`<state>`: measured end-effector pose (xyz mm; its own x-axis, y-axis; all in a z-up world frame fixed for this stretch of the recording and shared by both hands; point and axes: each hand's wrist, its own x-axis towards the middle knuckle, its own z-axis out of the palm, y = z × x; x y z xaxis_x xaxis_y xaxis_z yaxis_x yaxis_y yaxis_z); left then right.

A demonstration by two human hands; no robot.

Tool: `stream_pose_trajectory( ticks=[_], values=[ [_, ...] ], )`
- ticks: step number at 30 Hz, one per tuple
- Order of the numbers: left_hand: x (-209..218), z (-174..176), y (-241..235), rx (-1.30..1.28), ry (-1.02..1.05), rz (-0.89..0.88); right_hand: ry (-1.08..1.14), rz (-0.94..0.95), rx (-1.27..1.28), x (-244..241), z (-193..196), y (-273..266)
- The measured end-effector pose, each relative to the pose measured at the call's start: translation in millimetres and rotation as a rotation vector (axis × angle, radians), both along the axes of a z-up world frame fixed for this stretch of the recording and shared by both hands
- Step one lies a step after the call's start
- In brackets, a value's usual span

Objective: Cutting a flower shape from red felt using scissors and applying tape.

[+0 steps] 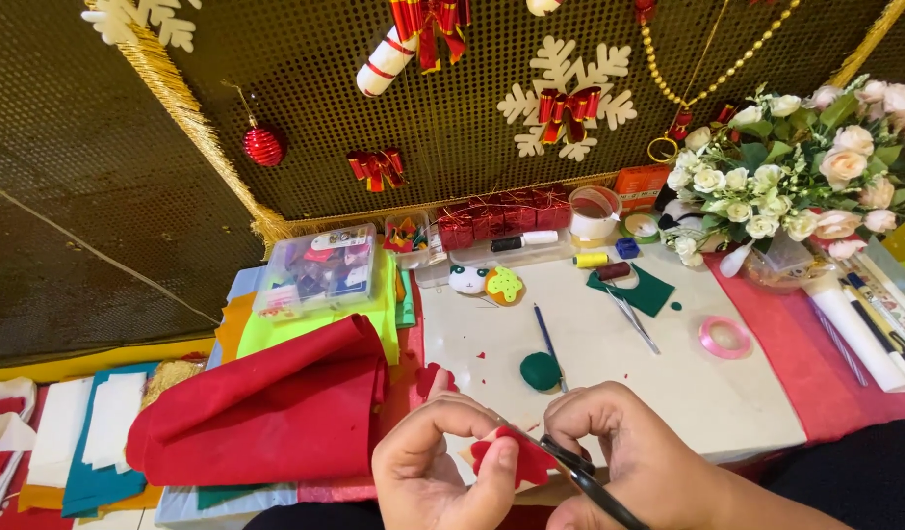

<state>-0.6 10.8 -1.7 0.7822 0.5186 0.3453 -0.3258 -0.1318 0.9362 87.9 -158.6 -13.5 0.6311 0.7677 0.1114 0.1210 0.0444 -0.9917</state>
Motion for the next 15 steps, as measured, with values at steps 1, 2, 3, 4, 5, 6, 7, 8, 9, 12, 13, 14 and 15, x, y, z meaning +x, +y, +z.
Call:
stream_pose_trajectory(
  ticks=[1,2,3,4,5,6,7,8,9,12,13,14,15],
  values=[
    [-0.2,-0.9,-0.3,0.000,0.000,-0.001,0.000,-0.001,0.000,-0.5,-0.5,0.7],
    [-0.1,-1.8,-0.6,-0.007,-0.009,-0.001,-0.008,-0.001,0.004,-0.6,-0.7,1.4],
    [0.0,-2.6,-0.9,-0.014,-0.018,-0.002,-0.017,-0.002,0.008,-0.7,-0.9,2.2],
    [0.3,-1.7,-1.3,-0.014,-0.018,-0.002,-0.017,-0.002,0.008,-0.6,-0.4,2.4],
    [0.6,-0.8,-1.6,-0.002,-0.019,0.009,-0.014,-0.002,0.005,-0.6,0.0,2.8],
    [0.7,0.0,-1.9,0.011,-0.019,0.021,-0.010,-0.002,0.002,-0.6,0.3,3.2],
    [0.4,0.0,-2.2,0.011,-0.019,0.021,-0.010,-0.002,0.002,-1.4,-0.2,3.1],
    [0.6,0.1,-2.4,0.010,-0.016,0.025,-0.016,-0.014,-0.004,-1.6,-0.4,3.2],
    [0.9,0.3,-2.7,0.009,-0.013,0.029,-0.023,-0.026,-0.010,-1.7,-0.6,3.3],
    [1.3,-0.5,-3.0,0.015,-0.035,0.017,-0.077,-0.053,0.002,-3.7,-1.6,3.6],
    [1.1,0.3,-3.8,0.015,-0.035,0.018,-0.077,-0.052,0.002,-3.9,-0.7,3.8],
    [0.8,0.9,-4.5,0.014,-0.035,0.033,-0.075,-0.067,-0.012,-4.0,0.2,4.2],
    [0.5,1.5,-5.0,0.012,-0.034,0.049,-0.074,-0.081,-0.026,-4.1,1.0,4.8]
  ],
)
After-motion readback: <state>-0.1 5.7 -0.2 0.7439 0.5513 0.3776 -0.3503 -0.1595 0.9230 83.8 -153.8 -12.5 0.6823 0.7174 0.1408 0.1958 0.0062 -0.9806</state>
